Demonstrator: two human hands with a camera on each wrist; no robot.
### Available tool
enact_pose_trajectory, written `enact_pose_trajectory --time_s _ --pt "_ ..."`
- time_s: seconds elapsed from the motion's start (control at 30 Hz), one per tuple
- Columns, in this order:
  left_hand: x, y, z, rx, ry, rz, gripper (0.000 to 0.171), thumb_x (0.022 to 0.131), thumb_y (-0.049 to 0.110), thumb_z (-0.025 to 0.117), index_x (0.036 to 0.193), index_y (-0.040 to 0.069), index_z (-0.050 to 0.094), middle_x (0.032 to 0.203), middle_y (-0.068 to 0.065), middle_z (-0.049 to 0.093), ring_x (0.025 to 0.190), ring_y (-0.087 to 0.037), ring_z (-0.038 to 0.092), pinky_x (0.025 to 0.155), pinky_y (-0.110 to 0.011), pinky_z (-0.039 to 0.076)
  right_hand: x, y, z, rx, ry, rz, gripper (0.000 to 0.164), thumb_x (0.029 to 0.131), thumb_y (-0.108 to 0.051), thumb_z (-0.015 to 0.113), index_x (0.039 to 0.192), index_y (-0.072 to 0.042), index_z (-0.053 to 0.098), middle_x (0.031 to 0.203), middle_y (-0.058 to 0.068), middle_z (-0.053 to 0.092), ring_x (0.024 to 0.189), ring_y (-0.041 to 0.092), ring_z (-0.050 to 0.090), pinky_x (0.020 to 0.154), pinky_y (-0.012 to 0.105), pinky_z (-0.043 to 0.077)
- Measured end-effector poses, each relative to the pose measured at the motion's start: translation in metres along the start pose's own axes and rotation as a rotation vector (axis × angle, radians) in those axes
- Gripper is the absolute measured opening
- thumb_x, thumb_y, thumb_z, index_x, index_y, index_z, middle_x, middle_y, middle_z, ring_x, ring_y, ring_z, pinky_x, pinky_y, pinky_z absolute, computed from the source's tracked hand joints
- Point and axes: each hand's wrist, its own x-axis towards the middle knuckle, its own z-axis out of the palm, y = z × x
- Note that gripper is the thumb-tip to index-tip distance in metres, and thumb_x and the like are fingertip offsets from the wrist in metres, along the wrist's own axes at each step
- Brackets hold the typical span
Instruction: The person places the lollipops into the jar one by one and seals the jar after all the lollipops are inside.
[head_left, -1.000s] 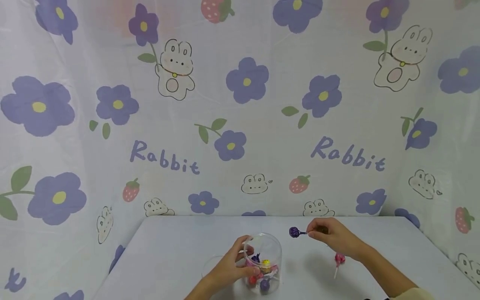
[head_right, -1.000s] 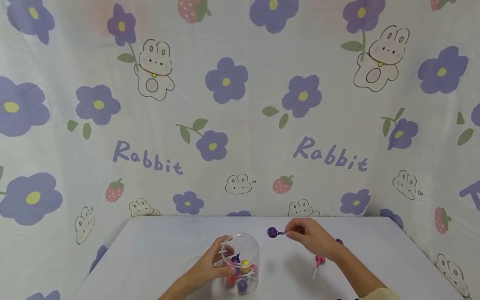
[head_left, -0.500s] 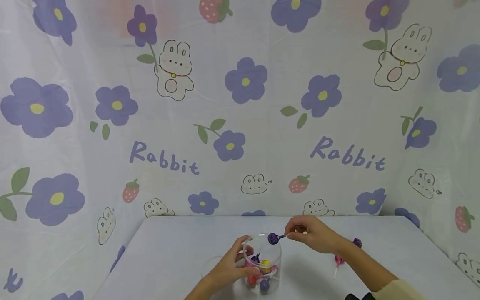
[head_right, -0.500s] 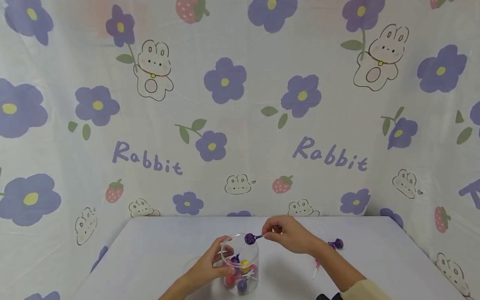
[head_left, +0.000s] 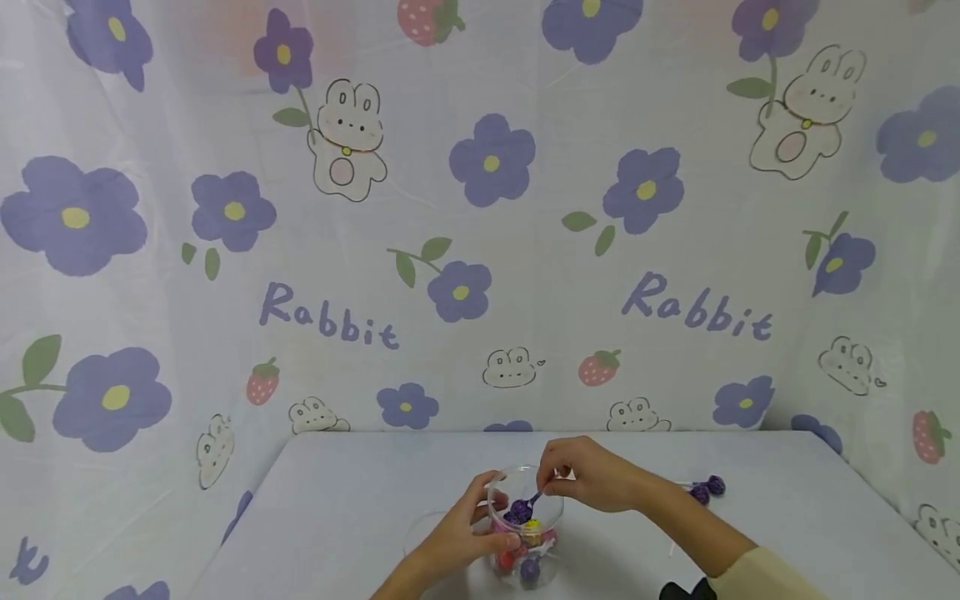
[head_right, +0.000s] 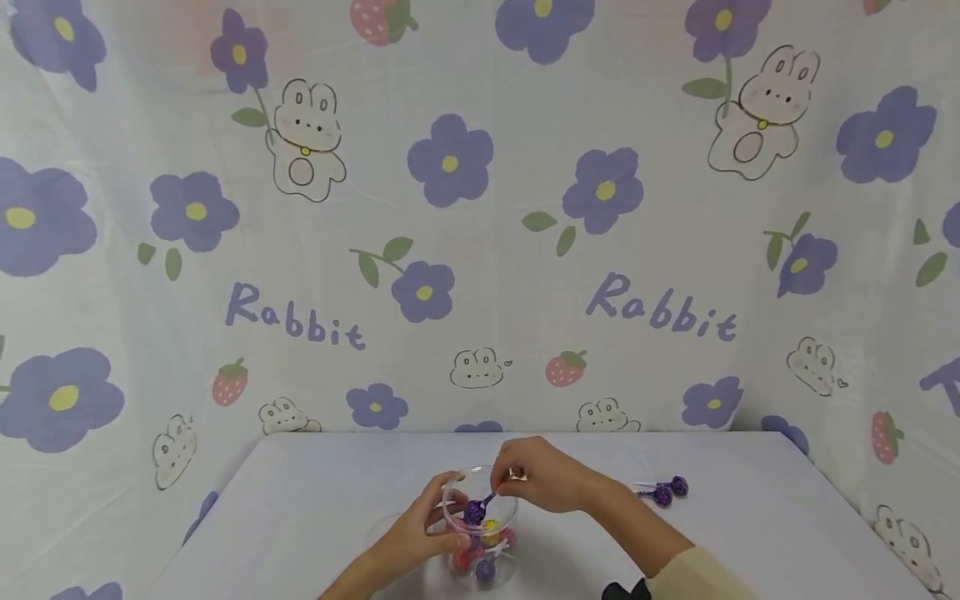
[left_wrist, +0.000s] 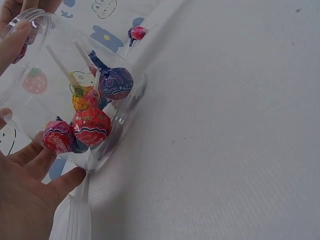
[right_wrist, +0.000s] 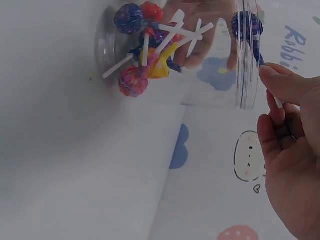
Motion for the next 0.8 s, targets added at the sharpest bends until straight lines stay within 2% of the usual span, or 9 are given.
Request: enact_pose_trajectory --time_s 0.13,0.23,0.37,0.47,0.6,0.8 --pt "0.000 -0.001 0.001 -0.016 -0.004 0.022 0.087 0.090 0.036 0.083 0.157 0.018 0.031 0.138 -0.020 0.050 0.133 -0.036 0.052 0.107 -0.060 0.044 0.008 -0.005 0.004 -0.016 -0.068 0.005 0.013 0.094 0.001 0.073 0.094 -0.012 0.079 0.093 -0.007 0.067 0.088 0.005 0.061 0.078 0.026 0.057" --pt "-0.001 -0.001 0.002 -0.020 -0.007 0.031 0.086 0.090 0.036 0.083 0.157 0.019 0.031 0.138 -0.021 0.050 0.134 -0.037 0.052 0.107 -0.058 0.045 0.012 -0.009 0.006 -0.033 -0.096 0.030 0.015 0.093 -0.002 0.075 0.102 -0.012 0.080 0.098 -0.009 0.068 0.091 0.005 0.062 0.083 0.028 0.058" --pt "-0.002 -0.001 0.003 -0.009 -0.003 0.026 0.086 0.090 0.039 0.082 0.157 0.019 0.031 0.138 -0.020 0.050 0.135 -0.039 0.051 0.106 -0.059 0.045 0.011 -0.010 0.005 -0.049 -0.056 0.079 0.020 0.094 -0.007 0.076 0.112 -0.014 0.078 0.106 -0.011 0.069 0.096 0.008 0.063 0.086 0.036 0.058" --pt "-0.002 -0.001 0.003 -0.006 0.001 0.020 0.088 0.090 0.040 0.082 0.157 0.017 0.031 0.137 -0.020 0.051 0.134 -0.039 0.051 0.106 -0.061 0.044 0.007 -0.008 0.003 -0.039 -0.004 0.098 0.018 0.095 -0.010 0.076 0.113 -0.014 0.077 0.108 -0.010 0.070 0.097 0.010 0.063 0.086 0.040 0.058" --pt "-0.002 0.000 0.002 -0.009 0.003 0.015 0.087 0.091 0.037 0.083 0.158 0.017 0.030 0.137 -0.019 0.050 0.135 -0.039 0.051 0.107 -0.061 0.043 0.001 -0.004 0.001 -0.024 0.033 0.108 0.017 0.095 -0.016 0.077 0.112 -0.014 0.076 0.106 -0.010 0.070 0.093 0.012 0.062 0.084 0.039 0.057" --pt "-0.003 0.000 0.002 -0.020 -0.005 0.036 0.086 0.091 0.033 0.083 0.157 0.015 0.030 0.136 -0.020 0.050 0.135 -0.041 0.049 0.108 -0.059 0.043 -0.005 -0.003 -0.003 -0.012 0.057 0.115 0.014 0.095 -0.015 0.077 0.109 -0.014 0.076 0.102 -0.005 0.071 0.087 0.011 0.060 0.081 0.037 0.058"
